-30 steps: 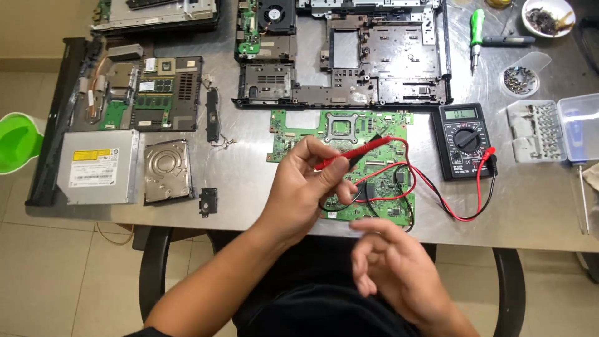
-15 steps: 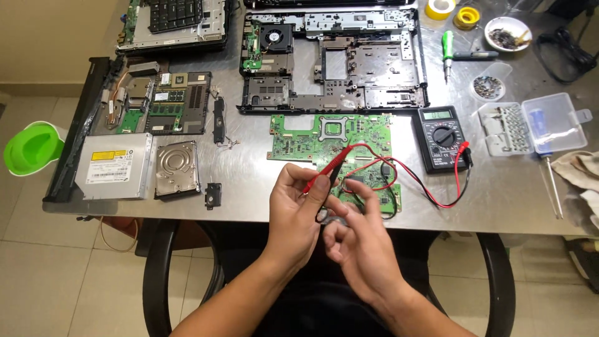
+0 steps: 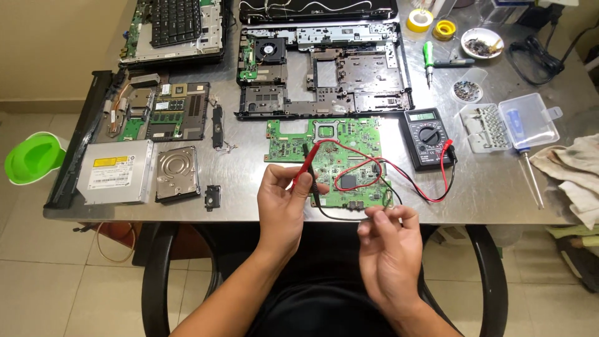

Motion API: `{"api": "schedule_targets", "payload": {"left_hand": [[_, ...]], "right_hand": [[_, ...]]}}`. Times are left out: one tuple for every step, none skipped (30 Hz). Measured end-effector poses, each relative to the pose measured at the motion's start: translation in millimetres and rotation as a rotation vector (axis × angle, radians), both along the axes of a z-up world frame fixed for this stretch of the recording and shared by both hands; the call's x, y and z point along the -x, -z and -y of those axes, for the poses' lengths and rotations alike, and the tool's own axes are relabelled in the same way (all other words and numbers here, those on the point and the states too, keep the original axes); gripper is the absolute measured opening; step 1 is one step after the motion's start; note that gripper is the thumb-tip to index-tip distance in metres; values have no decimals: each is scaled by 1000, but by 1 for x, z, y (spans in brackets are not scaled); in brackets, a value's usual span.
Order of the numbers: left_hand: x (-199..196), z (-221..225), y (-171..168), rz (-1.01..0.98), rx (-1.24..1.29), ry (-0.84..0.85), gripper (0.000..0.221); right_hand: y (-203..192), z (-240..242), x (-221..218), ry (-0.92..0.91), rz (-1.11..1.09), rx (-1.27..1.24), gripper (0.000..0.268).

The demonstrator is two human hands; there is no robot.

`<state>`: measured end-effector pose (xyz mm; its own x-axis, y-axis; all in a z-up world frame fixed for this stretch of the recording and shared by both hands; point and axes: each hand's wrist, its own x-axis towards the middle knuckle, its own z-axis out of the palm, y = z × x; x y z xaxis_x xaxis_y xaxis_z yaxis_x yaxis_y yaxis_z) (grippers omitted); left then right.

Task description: Diagnosing and repairing a laptop motherboard using a multimeter and a soldering iron

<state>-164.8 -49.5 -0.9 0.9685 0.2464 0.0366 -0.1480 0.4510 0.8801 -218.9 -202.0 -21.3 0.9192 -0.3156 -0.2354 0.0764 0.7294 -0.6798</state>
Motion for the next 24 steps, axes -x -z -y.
{"api": "schedule_targets", "payload": {"left_hand": [[-1,1,7,2,3,1,20],[-1,3,14,-9,50,-4,21],[-2,4,20,-22,96,-9,23],[0,6,21,-22,99,-7,23],[1,8,22,-10,119,19,23],[2,9,22,2,139,46,22],[3,11,19,4,139,45,22],[4,12,16,19,130,47,22],[5,12,13,36,119,47,22],[6,10,12,39,118,45,22],[8,8,11,68,29,60,21],[9,6,10,96,-61,74,21],[11,7,6,99,-63,71,21],[13,8,2,121,-34,112,24],[15,10,-1,143,-4,153,28],[15,9,0,146,-5,151,28],[16,9,2,153,-55,150,28],[16,9,3,161,-104,148,28],[17,10,0,166,-104,150,28],[18,11,-2,175,-142,170,25],[19,12,-4,182,-179,191,24],[20,14,-7,185,-178,194,24],[20,16,-10,167,-169,214,24],[21,18,-13,148,-160,233,25]], "right_hand": [[1,3,0,1,2,3,24],[2,5,-1,-71,20,-154,22],[2,8,-1,-142,37,-312,23],[2,9,0,-141,38,-308,23],[2,10,1,-339,133,-409,25],[2,11,1,-538,230,-507,29],[2,6,2,-540,232,-507,29],[2,1,3,-527,363,-314,29],[1,-4,3,-511,492,-122,29],[4,-7,1,-514,496,-123,29],[8,-9,-1,-519,613,9,43],[11,-12,-3,-519,729,144,59],[11,-12,-5,-521,734,142,59],[11,-12,-7,-456,755,408,55],[11,-12,-8,-382,765,674,52],[17,-9,-11,-383,769,674,52],[23,-6,-15,-156,826,957,49],[29,-3,-18,86,865,1231,47],[29,-2,-20,91,868,1232,47],[29,-1,-23,152,875,1299,34],[29,0,-24,214,878,1367,22],[25,-2,-27,219,879,1370,22],[21,-4,-29,286,908,1320,21],[17,-5,-32,353,937,1269,23]]}}
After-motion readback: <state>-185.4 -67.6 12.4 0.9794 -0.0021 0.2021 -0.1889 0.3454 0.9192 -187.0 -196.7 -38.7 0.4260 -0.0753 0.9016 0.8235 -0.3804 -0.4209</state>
